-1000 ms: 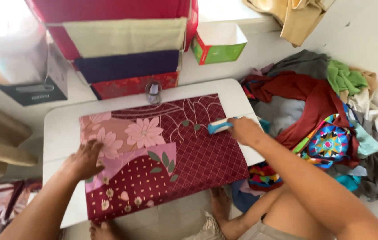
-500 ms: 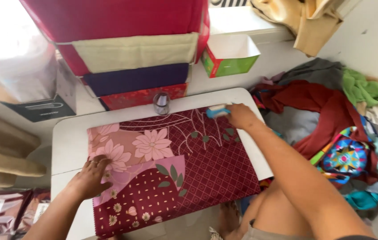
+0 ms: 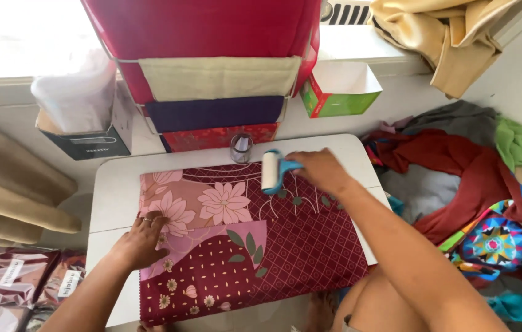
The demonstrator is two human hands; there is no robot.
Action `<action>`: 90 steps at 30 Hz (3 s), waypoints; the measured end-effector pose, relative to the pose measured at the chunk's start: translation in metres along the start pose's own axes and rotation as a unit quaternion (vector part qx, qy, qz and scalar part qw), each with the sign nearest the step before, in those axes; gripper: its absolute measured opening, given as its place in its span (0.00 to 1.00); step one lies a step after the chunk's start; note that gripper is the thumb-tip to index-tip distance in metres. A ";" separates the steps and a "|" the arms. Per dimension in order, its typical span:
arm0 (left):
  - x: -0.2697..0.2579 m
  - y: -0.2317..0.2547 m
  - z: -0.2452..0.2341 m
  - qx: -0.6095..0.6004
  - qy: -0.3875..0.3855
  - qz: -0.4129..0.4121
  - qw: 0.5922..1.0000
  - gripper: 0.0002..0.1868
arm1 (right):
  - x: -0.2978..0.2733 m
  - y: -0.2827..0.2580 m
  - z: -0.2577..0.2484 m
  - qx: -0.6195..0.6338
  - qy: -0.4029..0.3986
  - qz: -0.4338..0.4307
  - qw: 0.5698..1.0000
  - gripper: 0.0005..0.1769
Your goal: Unfolding a piece of fabric on a table, cleaning it thoroughly with a lint roller, and then folding it back up.
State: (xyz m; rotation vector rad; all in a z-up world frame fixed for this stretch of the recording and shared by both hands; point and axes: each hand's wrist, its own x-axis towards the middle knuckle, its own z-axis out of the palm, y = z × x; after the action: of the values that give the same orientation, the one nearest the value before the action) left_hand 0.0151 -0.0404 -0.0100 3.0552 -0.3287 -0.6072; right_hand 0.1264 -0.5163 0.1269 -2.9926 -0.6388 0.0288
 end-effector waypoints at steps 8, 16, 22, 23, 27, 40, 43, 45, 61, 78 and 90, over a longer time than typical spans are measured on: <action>-0.010 0.010 -0.020 -0.016 -0.041 -0.021 0.999 0.50 | 0.023 -0.022 -0.001 0.037 -0.105 0.024 0.993 0.23; -0.014 0.011 -0.023 -0.020 -0.049 -0.016 0.998 0.48 | 0.004 0.140 0.047 -0.069 -0.154 0.167 0.971 0.27; -0.020 0.009 -0.027 -0.040 -0.056 -0.005 0.998 0.46 | -0.017 0.088 0.000 -0.111 -0.072 0.033 0.991 0.22; -0.020 0.008 -0.027 -0.040 -0.059 0.002 0.997 0.46 | -0.018 0.066 -0.012 -0.076 -0.034 -0.066 0.994 0.22; -0.027 0.007 -0.017 -0.044 -0.060 -0.002 0.997 0.45 | -0.003 -0.018 0.008 0.011 0.016 -0.181 0.983 0.20; -0.047 0.010 -0.023 -0.056 -0.064 -0.003 0.996 0.45 | 0.109 -0.135 0.040 -0.060 -0.100 -0.164 0.980 0.25; -0.045 0.008 -0.016 -0.057 -0.056 -0.002 0.997 0.46 | 0.128 -0.169 0.051 -0.045 -0.113 -0.158 0.980 0.25; -0.048 0.008 -0.020 -0.059 -0.054 0.001 0.997 0.45 | 0.142 -0.195 0.062 -0.048 -0.108 -0.167 0.979 0.25; -0.053 0.002 -0.019 -0.065 -0.066 0.002 0.996 0.46 | 0.076 -0.176 0.058 0.162 -0.079 -0.203 0.962 0.22; -0.030 -0.002 -0.017 -0.048 -0.111 -0.018 0.993 0.43 | -0.069 0.117 -0.011 0.045 -0.113 -0.072 0.990 0.25; -0.026 -0.029 -0.021 -0.030 -0.005 -0.018 0.999 0.29 | -0.047 0.023 0.012 0.001 -0.059 -0.164 0.985 0.21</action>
State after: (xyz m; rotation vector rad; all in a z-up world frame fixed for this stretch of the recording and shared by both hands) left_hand 0.0051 -0.0077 0.0175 3.0078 -0.2504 -0.6223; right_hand 0.0926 -0.5550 0.1136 -2.8588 -1.1348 0.1860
